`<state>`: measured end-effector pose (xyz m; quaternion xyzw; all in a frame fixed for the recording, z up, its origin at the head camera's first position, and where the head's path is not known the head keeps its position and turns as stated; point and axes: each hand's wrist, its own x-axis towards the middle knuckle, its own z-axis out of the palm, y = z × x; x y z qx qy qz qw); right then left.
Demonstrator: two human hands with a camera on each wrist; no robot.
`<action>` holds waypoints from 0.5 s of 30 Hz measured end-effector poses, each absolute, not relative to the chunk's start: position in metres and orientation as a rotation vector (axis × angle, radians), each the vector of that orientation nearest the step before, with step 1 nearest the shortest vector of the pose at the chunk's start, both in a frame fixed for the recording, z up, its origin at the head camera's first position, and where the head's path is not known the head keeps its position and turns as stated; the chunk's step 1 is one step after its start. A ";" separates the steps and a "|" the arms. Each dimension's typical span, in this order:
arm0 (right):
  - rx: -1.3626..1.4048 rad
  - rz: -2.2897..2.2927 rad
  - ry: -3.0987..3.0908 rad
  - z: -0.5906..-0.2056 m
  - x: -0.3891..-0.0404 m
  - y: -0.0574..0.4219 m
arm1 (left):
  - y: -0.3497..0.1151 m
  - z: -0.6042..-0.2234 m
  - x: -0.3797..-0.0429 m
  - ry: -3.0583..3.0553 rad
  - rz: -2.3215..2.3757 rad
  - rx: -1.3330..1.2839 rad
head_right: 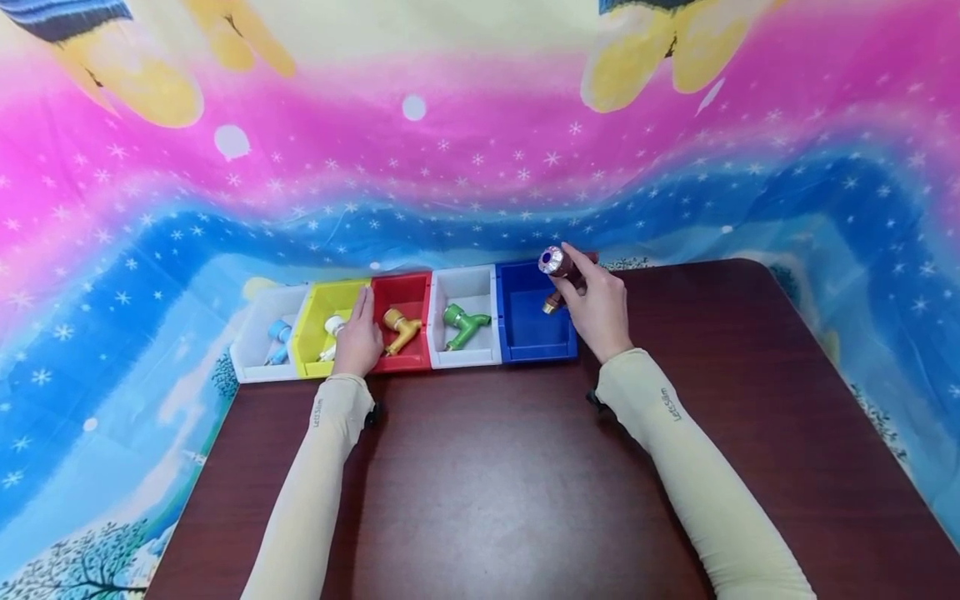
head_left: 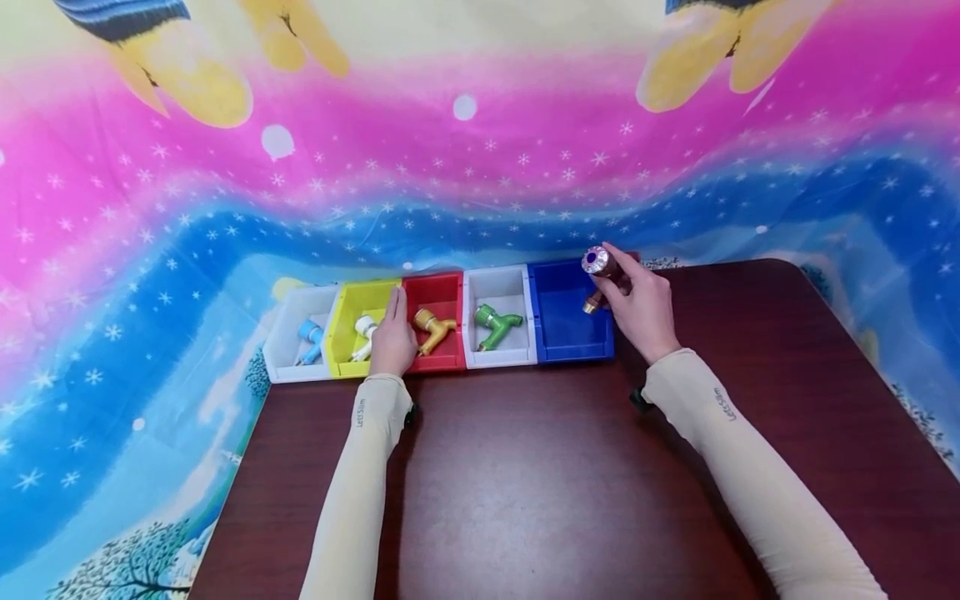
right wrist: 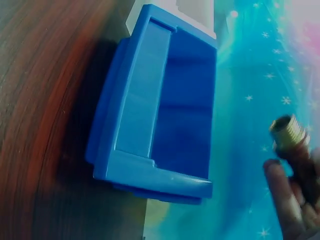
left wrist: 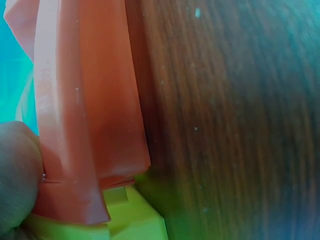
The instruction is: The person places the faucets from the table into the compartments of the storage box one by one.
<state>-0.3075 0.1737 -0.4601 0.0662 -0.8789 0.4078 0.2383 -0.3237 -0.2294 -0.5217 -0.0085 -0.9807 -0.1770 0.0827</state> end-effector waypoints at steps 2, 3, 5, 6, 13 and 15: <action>0.190 1.126 -2.417 -0.460 -0.310 0.169 | -0.229 -0.522 -0.324 -2.934 -0.527 -0.020; 0.196 1.127 -2.421 -0.460 -0.311 0.167 | -0.229 -0.522 -0.324 -2.935 -0.529 -0.015; 0.211 1.122 -2.433 -0.460 -0.314 0.163 | -0.229 -0.521 -0.324 -2.935 -0.532 -0.006; 0.219 1.113 -2.443 -0.459 -0.316 0.160 | -0.230 -0.521 -0.324 -2.937 -0.528 -0.003; 0.256 0.906 -2.520 -0.459 -0.323 0.151 | -0.230 -0.521 -0.326 -2.940 -0.541 -0.019; 0.263 0.829 -2.531 -0.459 -0.324 0.150 | -0.231 -0.521 -0.326 -2.939 -0.537 -0.027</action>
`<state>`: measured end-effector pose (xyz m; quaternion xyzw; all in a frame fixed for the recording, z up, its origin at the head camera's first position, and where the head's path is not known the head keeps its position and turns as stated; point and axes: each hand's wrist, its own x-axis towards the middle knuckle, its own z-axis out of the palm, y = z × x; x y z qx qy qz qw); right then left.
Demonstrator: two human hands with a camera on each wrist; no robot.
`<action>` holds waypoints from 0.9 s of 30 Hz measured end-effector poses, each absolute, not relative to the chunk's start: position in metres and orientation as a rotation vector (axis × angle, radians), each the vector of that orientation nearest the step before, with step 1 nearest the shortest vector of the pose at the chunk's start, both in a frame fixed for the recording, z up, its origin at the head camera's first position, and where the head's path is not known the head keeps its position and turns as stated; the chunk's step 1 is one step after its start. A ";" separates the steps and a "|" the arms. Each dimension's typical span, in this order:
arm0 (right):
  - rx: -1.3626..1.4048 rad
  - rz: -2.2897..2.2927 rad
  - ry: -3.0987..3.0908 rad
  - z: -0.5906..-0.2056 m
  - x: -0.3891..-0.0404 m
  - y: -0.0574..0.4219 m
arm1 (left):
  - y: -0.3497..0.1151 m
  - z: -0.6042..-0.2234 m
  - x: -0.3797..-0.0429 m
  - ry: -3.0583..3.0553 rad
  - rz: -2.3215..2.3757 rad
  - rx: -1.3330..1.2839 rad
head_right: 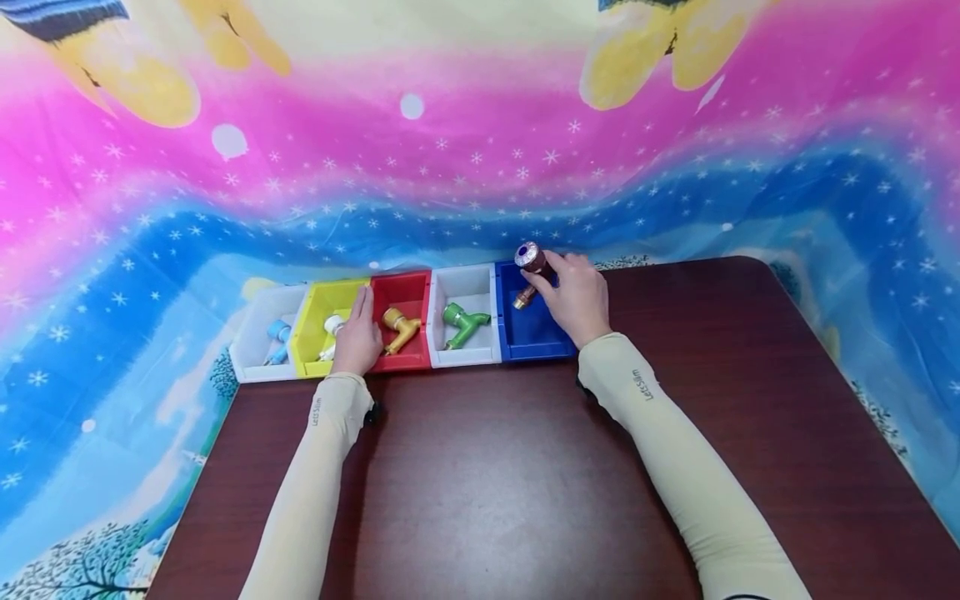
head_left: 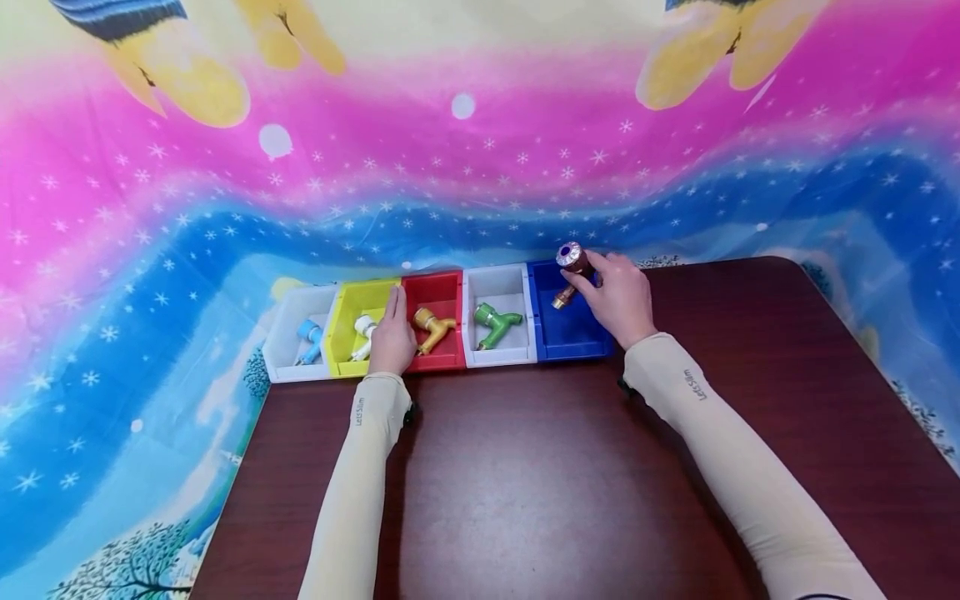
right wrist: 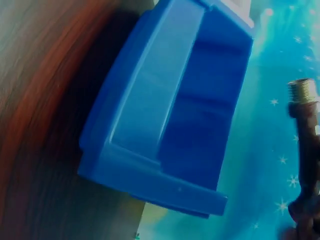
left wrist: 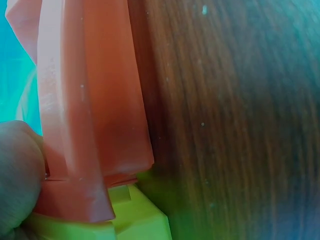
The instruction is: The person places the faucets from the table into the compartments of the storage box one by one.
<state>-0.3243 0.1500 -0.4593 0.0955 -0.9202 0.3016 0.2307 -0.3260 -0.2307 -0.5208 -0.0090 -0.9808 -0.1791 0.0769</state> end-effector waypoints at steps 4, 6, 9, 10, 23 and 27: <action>0.305 0.732 -2.490 -0.462 -0.326 0.151 | -0.231 -0.522 -0.327 -2.935 -0.536 -0.028; 0.341 0.703 -2.486 -0.463 -0.327 0.152 | -0.230 -0.522 -0.327 -2.934 -0.535 -0.029; 0.391 0.696 -2.540 -0.464 -0.328 0.151 | -0.230 -0.522 -0.326 -2.933 -0.533 -0.024; 0.407 0.692 -2.565 -0.465 -0.329 0.151 | -0.230 -0.522 -0.326 -2.933 -0.534 -0.025; 0.494 0.578 -2.658 -0.483 -0.340 0.147 | -0.232 -0.521 -0.326 -2.948 -0.539 -0.034; 0.505 0.585 -2.669 -0.485 -0.339 0.147 | -0.232 -0.521 -0.326 -2.944 -0.536 -0.036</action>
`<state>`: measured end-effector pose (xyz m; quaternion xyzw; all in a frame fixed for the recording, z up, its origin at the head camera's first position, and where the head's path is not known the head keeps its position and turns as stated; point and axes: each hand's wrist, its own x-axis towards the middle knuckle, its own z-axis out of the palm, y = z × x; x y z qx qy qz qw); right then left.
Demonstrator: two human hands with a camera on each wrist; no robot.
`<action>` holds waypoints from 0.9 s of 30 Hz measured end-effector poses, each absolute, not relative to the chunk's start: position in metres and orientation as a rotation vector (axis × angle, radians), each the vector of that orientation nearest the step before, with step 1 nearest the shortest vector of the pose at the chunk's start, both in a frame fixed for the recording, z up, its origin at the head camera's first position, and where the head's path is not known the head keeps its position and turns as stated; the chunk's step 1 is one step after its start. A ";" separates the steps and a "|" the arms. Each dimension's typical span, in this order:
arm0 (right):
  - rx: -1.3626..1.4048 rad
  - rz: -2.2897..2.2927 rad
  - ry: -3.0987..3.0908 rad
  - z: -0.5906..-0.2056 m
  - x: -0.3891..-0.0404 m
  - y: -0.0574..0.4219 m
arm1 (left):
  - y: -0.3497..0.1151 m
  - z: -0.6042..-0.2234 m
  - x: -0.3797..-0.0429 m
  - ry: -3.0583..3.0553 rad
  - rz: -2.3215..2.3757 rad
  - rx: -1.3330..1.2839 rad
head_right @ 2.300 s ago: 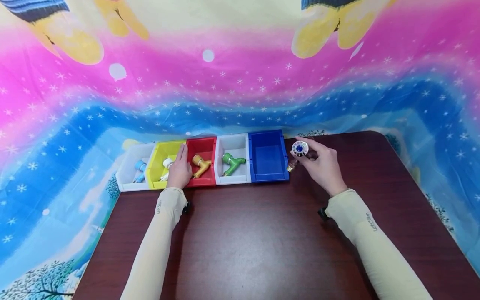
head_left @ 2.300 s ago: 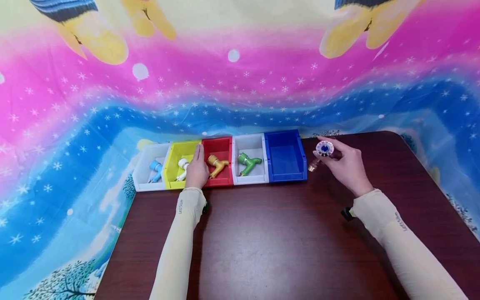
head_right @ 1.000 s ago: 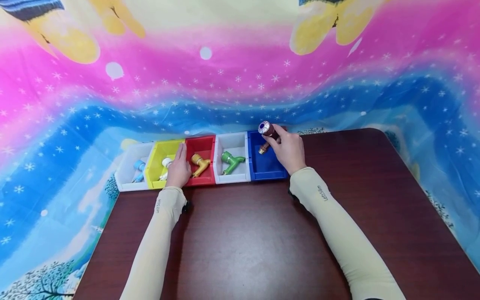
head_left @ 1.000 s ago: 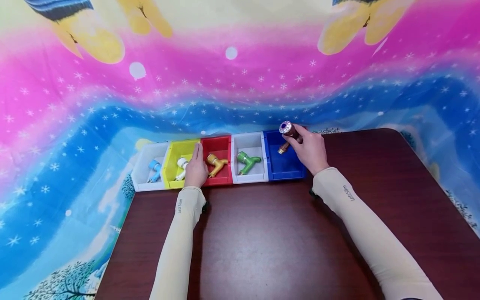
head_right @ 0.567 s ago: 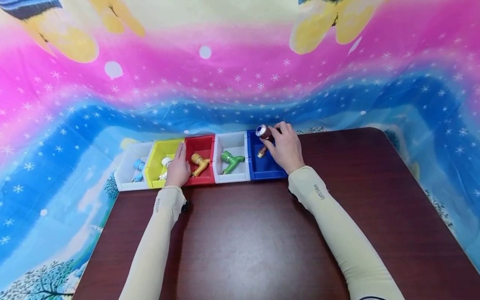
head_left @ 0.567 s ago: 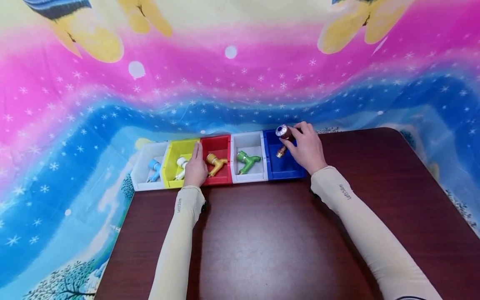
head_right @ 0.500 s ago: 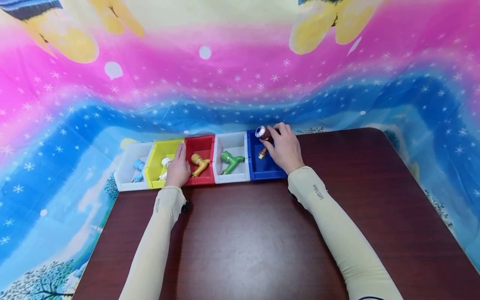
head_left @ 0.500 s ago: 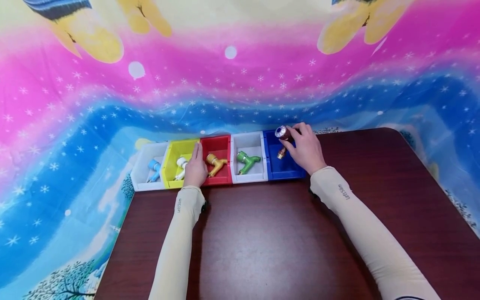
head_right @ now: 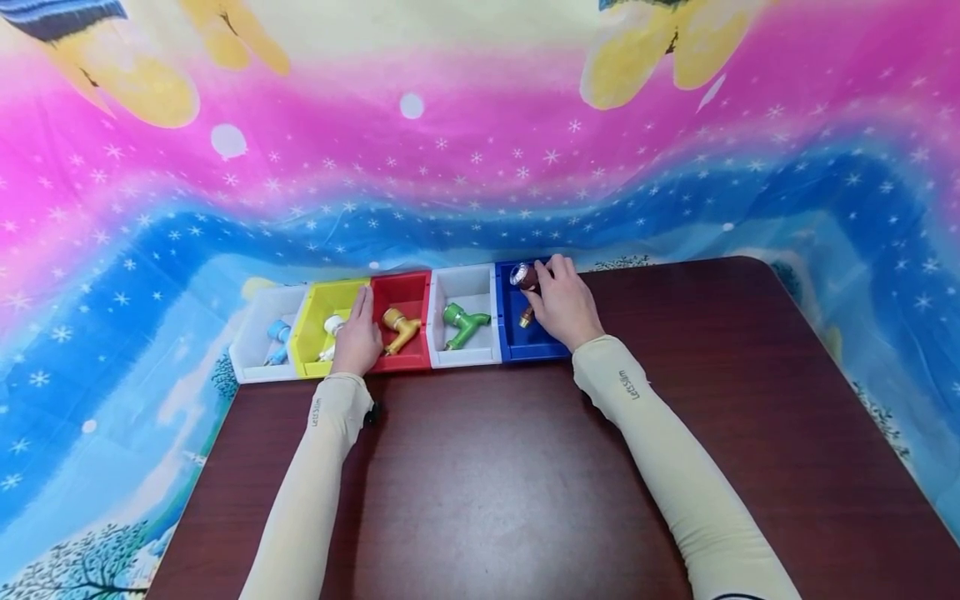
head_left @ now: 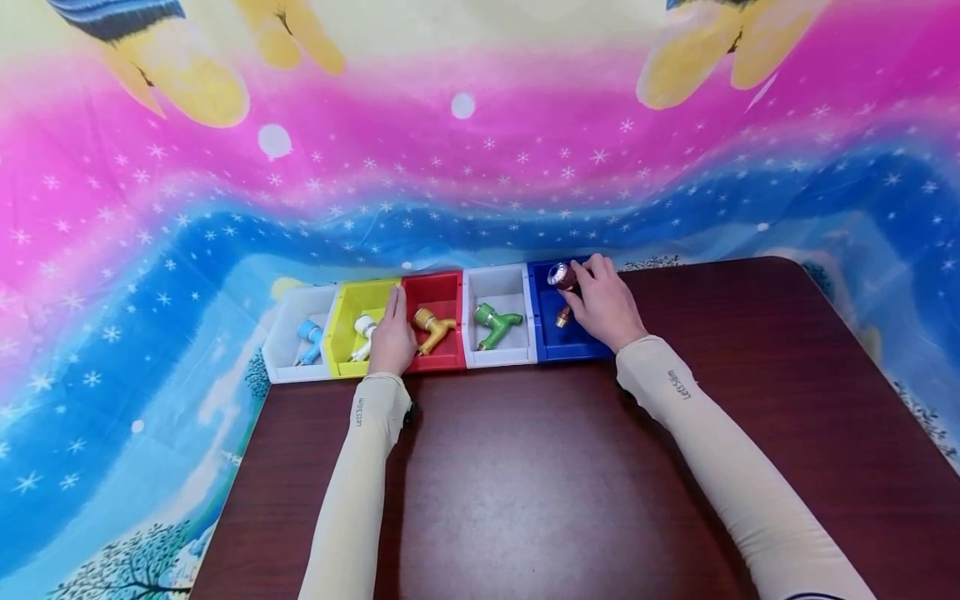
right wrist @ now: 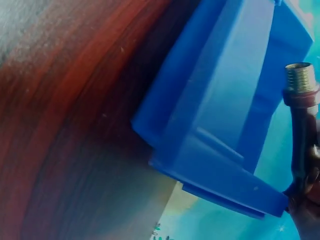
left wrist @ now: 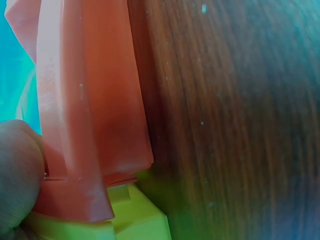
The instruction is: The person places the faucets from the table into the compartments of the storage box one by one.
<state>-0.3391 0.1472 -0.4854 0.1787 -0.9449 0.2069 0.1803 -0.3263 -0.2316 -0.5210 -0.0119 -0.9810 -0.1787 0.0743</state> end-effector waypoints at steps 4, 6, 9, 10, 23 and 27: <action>0.537 0.585 -2.610 -0.489 -0.339 0.148 | -0.231 -0.521 -0.326 -2.938 -0.531 -0.032; 0.558 0.588 -2.563 -0.489 -0.339 0.149 | -0.231 -0.522 -0.326 -2.935 -0.525 -0.031; 0.592 0.602 -2.521 -0.490 -0.338 0.149 | -0.230 -0.522 -0.326 -2.924 -0.524 -0.031; 0.605 0.599 -2.521 -0.490 -0.338 0.149 | -0.230 -0.522 -0.326 -2.923 -0.524 -0.032; 0.688 0.525 -2.683 -0.494 -0.342 0.148 | -0.231 -0.521 -0.326 -2.929 -0.520 -0.024; 0.712 0.496 -2.688 -0.497 -0.343 0.147 | -0.230 -0.521 -0.326 -2.929 -0.524 -0.020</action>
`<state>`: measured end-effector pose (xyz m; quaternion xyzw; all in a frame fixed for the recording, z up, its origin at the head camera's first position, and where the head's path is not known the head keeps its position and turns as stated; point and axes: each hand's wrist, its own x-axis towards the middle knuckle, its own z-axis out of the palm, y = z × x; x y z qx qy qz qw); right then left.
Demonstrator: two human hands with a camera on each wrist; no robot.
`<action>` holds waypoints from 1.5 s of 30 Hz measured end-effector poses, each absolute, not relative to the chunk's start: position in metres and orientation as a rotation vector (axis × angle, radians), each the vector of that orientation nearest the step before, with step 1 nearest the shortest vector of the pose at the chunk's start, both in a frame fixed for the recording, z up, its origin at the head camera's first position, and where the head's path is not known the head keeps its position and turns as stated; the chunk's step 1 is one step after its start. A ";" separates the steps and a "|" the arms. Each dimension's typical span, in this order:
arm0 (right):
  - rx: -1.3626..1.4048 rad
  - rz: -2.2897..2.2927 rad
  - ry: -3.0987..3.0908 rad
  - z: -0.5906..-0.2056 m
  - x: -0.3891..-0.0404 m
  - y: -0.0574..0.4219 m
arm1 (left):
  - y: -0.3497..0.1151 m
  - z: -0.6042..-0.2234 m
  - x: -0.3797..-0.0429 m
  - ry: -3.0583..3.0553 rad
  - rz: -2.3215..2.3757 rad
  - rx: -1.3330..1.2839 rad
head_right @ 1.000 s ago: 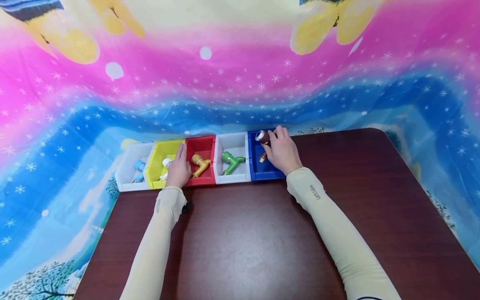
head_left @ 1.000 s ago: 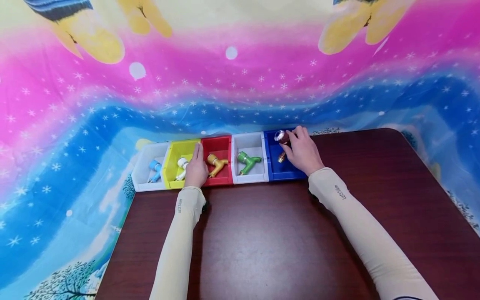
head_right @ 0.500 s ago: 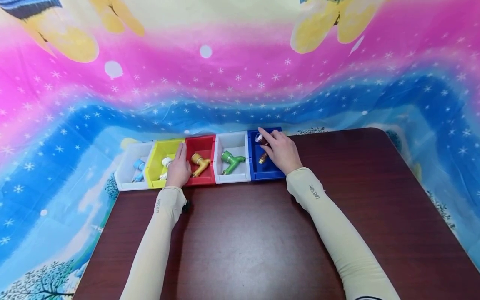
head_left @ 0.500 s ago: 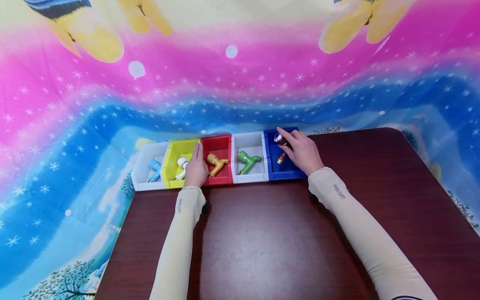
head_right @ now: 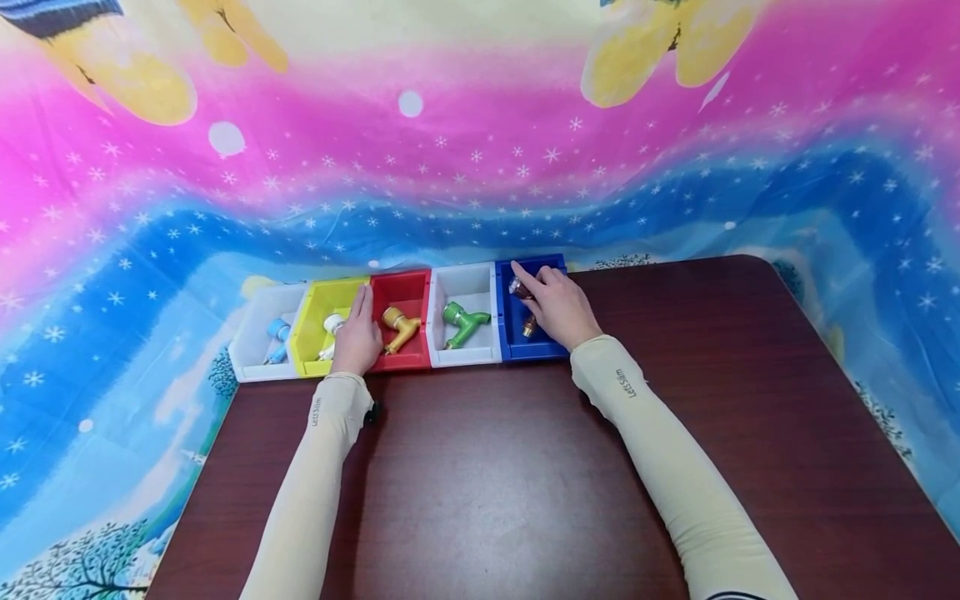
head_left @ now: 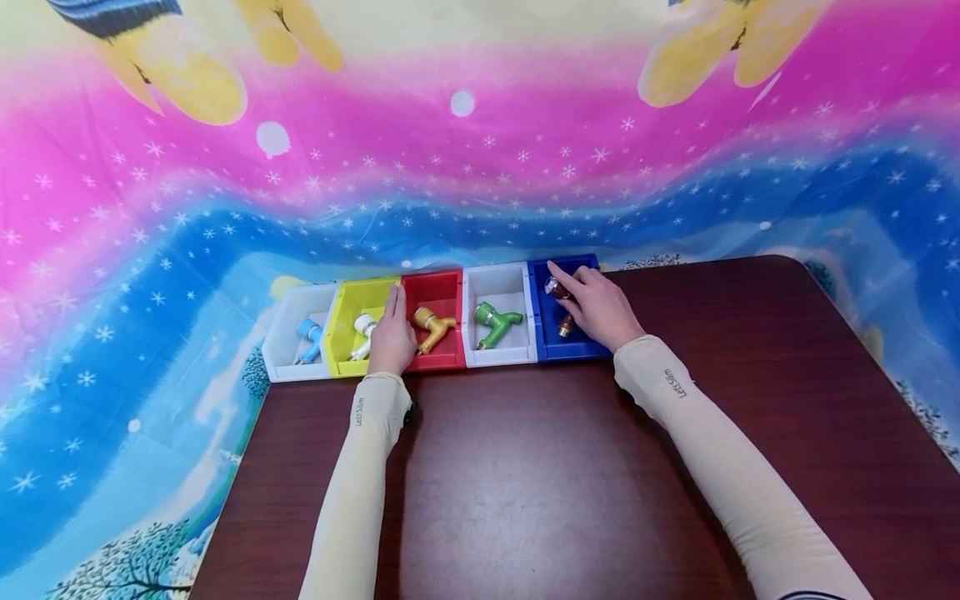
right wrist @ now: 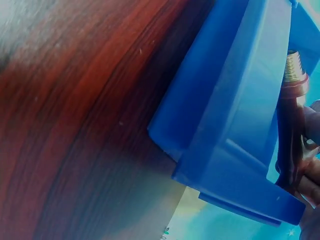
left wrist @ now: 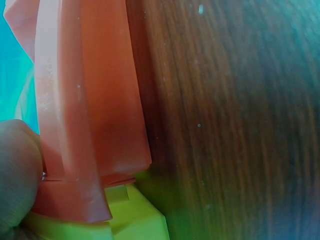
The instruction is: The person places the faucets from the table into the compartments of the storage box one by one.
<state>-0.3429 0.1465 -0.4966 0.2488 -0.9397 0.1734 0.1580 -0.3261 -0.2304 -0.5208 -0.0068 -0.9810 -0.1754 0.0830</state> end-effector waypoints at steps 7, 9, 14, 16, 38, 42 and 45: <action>0.747 0.452 -2.702 -0.501 -0.343 0.143 | -0.230 -0.520 -0.325 -2.932 -0.526 -0.015; 0.755 0.441 -2.713 -0.502 -0.343 0.143 | -0.230 -0.520 -0.325 -2.936 -0.529 -0.009; 0.774 0.390 -2.720 -0.506 -0.345 0.143 | -0.230 -0.520 -0.327 -2.950 -0.531 0.003; 0.779 0.372 -2.717 -0.507 -0.346 0.143 | -0.230 -0.520 -0.327 -2.948 -0.530 0.001; 0.807 0.250 -2.839 -0.506 -0.351 0.140 | -0.229 -0.521 -0.328 -2.931 -0.504 -0.017; 0.812 0.252 -2.849 -0.508 -0.353 0.140 | -0.229 -0.521 -0.328 -2.943 -0.511 -0.008; 0.814 0.233 -2.852 -0.509 -0.354 0.140 | -0.230 -0.520 -0.328 -2.945 -0.514 -0.011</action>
